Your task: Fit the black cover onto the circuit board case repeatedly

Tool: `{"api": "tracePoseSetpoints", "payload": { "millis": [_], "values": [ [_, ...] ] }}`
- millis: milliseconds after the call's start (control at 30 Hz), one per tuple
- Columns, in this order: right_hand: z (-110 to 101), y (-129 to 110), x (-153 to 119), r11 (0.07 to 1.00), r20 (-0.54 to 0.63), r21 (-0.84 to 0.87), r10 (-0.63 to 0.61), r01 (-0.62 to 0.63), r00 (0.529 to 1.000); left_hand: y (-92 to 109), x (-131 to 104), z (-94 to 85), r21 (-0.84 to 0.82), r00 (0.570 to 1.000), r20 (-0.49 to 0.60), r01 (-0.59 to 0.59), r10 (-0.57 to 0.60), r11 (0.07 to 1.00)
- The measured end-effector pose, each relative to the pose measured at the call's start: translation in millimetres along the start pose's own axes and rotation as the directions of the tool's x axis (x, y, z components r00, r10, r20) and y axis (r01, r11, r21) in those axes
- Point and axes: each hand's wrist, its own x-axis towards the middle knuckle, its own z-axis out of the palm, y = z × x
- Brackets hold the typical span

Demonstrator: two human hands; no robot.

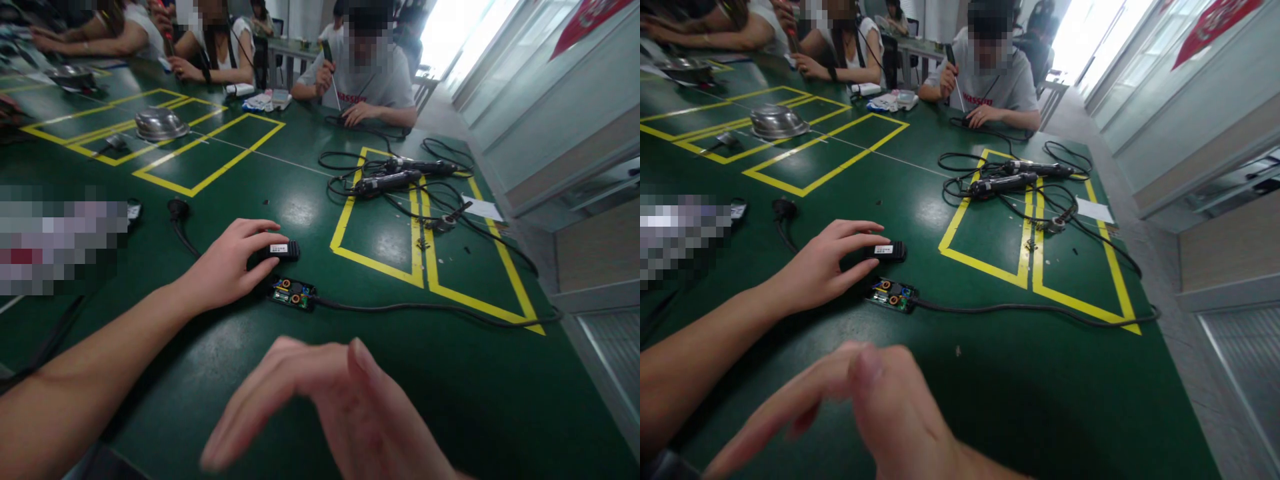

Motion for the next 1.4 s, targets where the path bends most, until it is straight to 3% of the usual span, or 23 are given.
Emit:
{"api": "tracePoseSetpoints", "payload": {
  "millis": [67, 133, 267, 400, 533, 700, 1033, 1400],
  "values": [
    [2.7, 12.0, 24.1, 1.0, -0.128, 0.01, -0.011, 0.013, 0.992, -4.2, 1.2, 3.9, -0.008, 0.999, 0.033, 0.037, -0.037, 0.999],
    [0.9, 26.7, 40.4, 0.992, -0.25, -0.103, -0.09, 0.066, 0.964, -9.3, 2.7, 7.4, -0.01, 0.994, 0.085, 0.072, -0.071, 0.997],
    [-15.5, 49.2, 52.6, 0.905, -0.302, -0.422, -0.195, 0.053, 0.933, -11.5, 3.0, 4.8, -0.038, 0.991, 0.098, 0.093, -0.089, 0.995],
    [-32.9, 62.4, 53.9, 0.774, -0.35, -0.632, -0.25, -0.031, 0.903, 2.1, -1.2, -8.5, -0.169, 0.995, 0.097, 0.002, 0.015, 0.986],
    [-38.5, 68.2, 52.8, 0.685, -0.247, -0.727, -0.204, -0.042, 0.947, 15.4, -4.6, -13.1, -0.276, 0.972, 0.198, -0.072, 0.13, 0.958],
    [-36.9, 67.8, 52.5, 0.637, -0.094, -0.771, -0.126, 0.008, 0.988, 18.1, -4.9, -7.9, -0.284, 0.951, 0.267, -0.079, 0.158, 0.956],
    [-38.8, 79.0, 53.8, 0.579, -0.066, -0.813, -0.194, 0.06, 0.979, 19.6, -5.9, -6.4, -0.269, 0.942, 0.307, -0.049, 0.133, 0.962],
    [-37.9, 77.5, 53.6, 0.583, -0.055, -0.811, -0.163, 0.051, 0.985, 18.9, -4.5, -7.1, -0.284, 0.944, 0.311, -0.024, 0.115, 0.958]
  ]
}}
